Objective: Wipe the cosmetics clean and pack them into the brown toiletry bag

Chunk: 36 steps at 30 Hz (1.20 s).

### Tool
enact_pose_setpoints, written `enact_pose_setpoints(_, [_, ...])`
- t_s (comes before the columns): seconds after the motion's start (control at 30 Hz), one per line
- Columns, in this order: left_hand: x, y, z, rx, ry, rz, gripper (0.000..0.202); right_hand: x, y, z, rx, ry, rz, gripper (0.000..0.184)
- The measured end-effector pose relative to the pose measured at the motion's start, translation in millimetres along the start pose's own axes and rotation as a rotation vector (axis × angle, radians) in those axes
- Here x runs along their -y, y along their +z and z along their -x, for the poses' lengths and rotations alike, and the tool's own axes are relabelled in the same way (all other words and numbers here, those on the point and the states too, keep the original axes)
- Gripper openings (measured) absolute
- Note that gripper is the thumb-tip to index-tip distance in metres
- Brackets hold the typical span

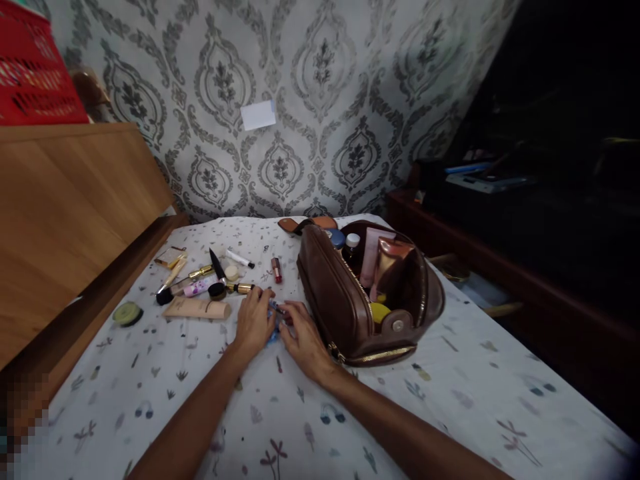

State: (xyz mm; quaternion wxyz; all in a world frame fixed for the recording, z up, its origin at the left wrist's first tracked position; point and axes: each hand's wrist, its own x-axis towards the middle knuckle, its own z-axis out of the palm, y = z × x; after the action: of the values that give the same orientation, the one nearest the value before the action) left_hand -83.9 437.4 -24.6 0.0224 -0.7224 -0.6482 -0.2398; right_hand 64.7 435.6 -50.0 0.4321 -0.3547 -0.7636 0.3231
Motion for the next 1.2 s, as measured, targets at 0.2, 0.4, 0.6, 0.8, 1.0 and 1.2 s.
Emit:
enact_pose_setpoints(0.2, [-1,0.1,2,0.024,0.001,0.017,0.037,-9,2,3,0.021,0.023,0.016,0.037])
enact_pose_setpoints(0.4, [4,-14.7,-8,0.023,-0.076,-0.068,0.035,-7,1,3,0.003,0.016,-0.023,0.038])
enact_pose_setpoints(0.6, [38,-46.2,-49,0.026,-0.231,-0.277,0.036,0,1,3,-0.021,0.021,-0.024,0.035])
enact_pose_setpoints(0.8, [49,-52.8,-65,0.166,-0.146,-0.385,0.037,2,2,3,-0.053,0.043,-0.033,0.036])
enact_pose_setpoints(1.0, [43,-44.0,-48,0.362,0.038,-0.437,0.04,9,-1,2,-0.032,0.057,-0.032,0.033])
enact_pose_setpoints(1.2, [50,-45.1,-46,0.473,0.065,-0.422,0.043,11,-2,1,-0.037,0.057,-0.016,0.032])
